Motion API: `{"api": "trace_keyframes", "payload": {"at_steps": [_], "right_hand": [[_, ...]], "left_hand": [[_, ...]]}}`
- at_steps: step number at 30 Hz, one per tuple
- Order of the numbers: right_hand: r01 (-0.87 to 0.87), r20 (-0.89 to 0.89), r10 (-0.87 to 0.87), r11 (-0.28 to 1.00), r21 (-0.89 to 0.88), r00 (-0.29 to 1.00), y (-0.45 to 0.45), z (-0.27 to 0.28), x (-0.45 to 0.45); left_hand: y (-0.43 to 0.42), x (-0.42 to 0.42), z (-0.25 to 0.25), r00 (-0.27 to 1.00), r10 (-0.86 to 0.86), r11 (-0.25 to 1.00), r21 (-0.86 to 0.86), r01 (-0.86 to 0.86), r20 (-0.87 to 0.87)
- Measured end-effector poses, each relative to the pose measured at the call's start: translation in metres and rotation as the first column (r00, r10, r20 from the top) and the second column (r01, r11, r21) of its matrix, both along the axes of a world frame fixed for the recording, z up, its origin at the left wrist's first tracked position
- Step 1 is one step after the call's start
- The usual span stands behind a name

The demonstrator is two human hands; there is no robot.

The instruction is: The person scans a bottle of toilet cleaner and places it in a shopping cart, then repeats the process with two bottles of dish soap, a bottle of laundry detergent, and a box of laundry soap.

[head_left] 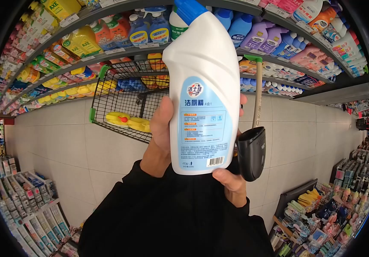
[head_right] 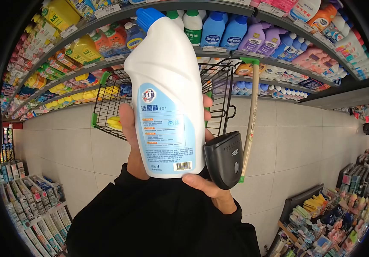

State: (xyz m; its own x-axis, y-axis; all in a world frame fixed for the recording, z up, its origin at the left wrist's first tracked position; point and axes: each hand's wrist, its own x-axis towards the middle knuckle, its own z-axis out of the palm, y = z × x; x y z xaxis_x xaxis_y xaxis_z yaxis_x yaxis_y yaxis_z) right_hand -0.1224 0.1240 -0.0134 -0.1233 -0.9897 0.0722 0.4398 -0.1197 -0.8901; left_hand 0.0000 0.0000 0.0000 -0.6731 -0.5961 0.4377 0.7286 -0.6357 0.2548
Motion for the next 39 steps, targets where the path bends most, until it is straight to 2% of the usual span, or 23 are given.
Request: {"api": "trace_keyframes", "payload": {"at_steps": [5,12,14,30,32,36,39], "right_hand": [[0.016,0.011,-0.016,1.000,0.009,1.000,0.001,0.004,0.002],[0.018,0.008,-0.018,1.000,-0.005,1.000,-0.003,0.001,0.003],[0.028,0.002,-0.028,1.000,-0.006,1.000,-0.003,0.001,0.003],[0.020,-0.025,-0.020,1.000,-0.009,0.999,-0.006,0.002,0.001],[0.009,-0.039,-0.009,1.000,-0.013,0.999,-0.006,0.001,0.000],[0.017,-0.033,-0.018,1.000,-0.017,0.999,-0.007,0.003,0.000],[0.014,-0.073,-0.012,1.000,0.016,0.997,-0.005,0.002,-0.002]], "left_hand": [[0.006,0.001,0.003,0.999,0.026,0.997,0.068,-0.029,0.035],[0.001,0.004,0.003,0.997,0.048,0.998,0.042,-0.051,0.062],[-0.002,0.006,0.002,0.992,0.053,0.999,-0.016,-0.051,0.118],[-0.004,0.004,-0.001,0.999,0.030,1.000,0.000,-0.030,0.030],[-0.004,0.007,0.002,0.987,0.052,0.998,-0.026,-0.049,0.149],[-0.004,0.006,-0.002,0.992,0.051,0.998,-0.029,-0.048,0.119],[-0.006,0.007,-0.002,0.985,0.061,0.997,-0.057,-0.053,0.159]]}}
